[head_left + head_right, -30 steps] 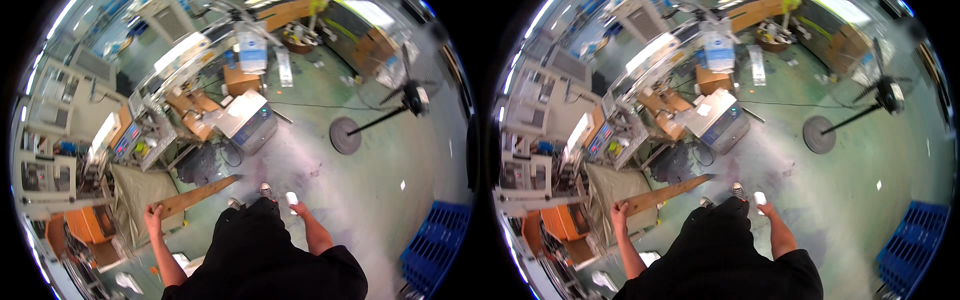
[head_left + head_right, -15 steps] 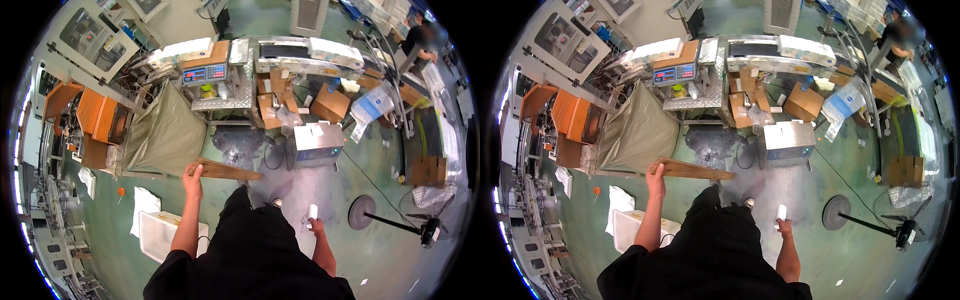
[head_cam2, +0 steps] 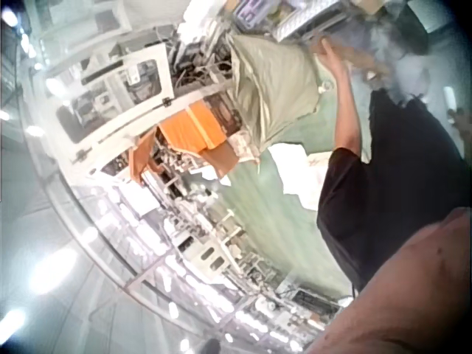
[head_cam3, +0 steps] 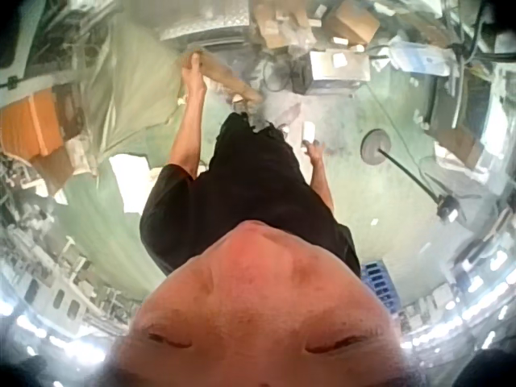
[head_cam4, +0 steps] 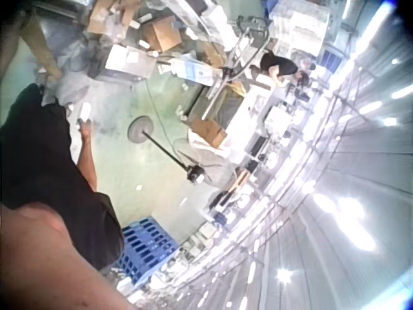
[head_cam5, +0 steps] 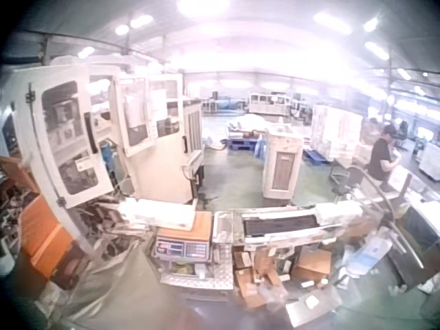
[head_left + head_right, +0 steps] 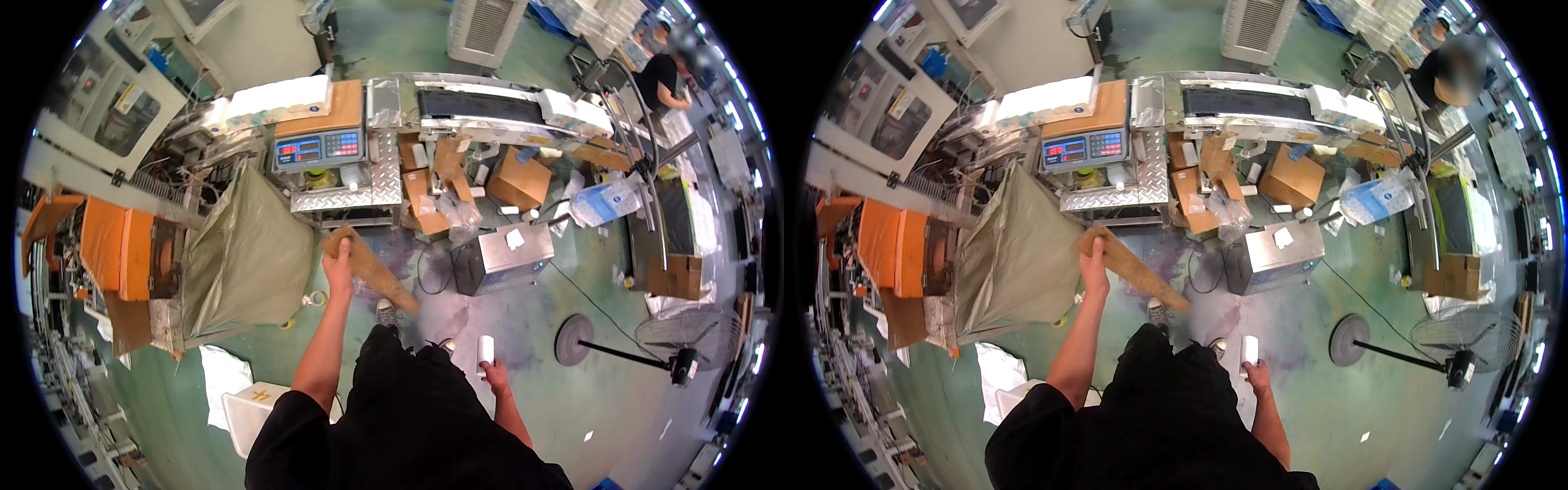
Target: The person wipes a metal surface with a cloth, then walks to collect scattered hardware and debris from the floor. They gather white foam pieces and a wooden plank, carry them to a workbench, and hand the foam to another person. The person then picks up a metal sheet and walks toward a machine.
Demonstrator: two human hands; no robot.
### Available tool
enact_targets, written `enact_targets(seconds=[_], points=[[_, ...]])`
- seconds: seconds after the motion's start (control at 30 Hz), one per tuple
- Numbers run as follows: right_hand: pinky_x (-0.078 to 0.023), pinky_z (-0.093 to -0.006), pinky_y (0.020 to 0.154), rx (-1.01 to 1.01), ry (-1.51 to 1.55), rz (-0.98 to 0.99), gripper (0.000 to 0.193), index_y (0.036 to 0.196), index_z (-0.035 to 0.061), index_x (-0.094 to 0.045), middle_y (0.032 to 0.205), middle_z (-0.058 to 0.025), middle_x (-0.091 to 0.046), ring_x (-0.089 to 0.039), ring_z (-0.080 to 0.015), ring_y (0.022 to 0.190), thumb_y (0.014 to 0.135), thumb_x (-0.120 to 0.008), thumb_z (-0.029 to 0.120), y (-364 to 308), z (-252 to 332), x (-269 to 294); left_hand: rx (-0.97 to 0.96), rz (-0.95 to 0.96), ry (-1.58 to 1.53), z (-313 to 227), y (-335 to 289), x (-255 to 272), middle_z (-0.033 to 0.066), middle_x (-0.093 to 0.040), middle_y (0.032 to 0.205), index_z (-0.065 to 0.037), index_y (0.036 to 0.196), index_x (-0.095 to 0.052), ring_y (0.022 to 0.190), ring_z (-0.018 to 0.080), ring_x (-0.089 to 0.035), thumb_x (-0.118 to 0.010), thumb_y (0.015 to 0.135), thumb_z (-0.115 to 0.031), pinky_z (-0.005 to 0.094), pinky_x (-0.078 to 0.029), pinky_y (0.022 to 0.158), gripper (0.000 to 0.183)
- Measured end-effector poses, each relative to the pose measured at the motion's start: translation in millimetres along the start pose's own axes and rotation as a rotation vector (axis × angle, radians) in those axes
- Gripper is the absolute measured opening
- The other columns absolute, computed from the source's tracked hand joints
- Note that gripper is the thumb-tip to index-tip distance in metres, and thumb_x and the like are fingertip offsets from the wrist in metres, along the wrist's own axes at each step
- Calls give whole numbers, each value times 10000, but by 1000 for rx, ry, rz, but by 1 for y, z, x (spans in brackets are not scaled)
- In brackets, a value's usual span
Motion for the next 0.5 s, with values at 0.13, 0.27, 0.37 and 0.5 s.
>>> enact_targets(seconds=[0.13, 0.27, 0.37, 0.5], points=[[-555, -366, 630, -73, 74, -25, 602, 1225, -34, -474, 1061, -165, -601, -636, -264, 863, 734, -666, 255, -19, -10, -6, 36, 43, 13, 8, 29, -34, 46, -627, 1057, 6, 1096, -611, 939, 113, -568, -672, 873, -309, 258, -441, 830, 391], [-554, -366, 615, -158, 90, -86, 602, 1219, -34, -476, 1049, -161, -604, -637, -263, 852, 728, -665, 258, -39, -33, -12, 60, 31, 95, -3, 33, -38, 49, -633, 1045, 11, 1100, -609, 932, 120, -573, -681, 865, -326, 260, -445, 822, 417], [-554, -363, 604, -203, 101, -96, 628, 1215, -49, -474, 1037, -173, -607, -638, -269, 843, 707, -670, 263, -43, -46, -16, 6, 50, 63, -7, 33, -30, 54, -633, 1053, 15, 1099, -611, 938, 129, -576, -681, 864, -324, 272, -445, 836, 419], [-551, -361, 600, -221, 66, -99, 668, 1206, -73, -472, 1025, -190, -610, -639, -282, 834, 672, -681, 270, -45, -45, -18, -74, 85, 15, -24, 20, -28, 54, -633, 1044, 14, 1081, -619, 941, 134, -576, -682, 864, -310, 281, -444, 844, 395]])
Point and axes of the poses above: each hand's wrist, its own y-axis towards the middle knuckle, its own x-axis out of the back of the hand, z = x × y, the point moved 3 cm from there along y, towards the middle knuckle
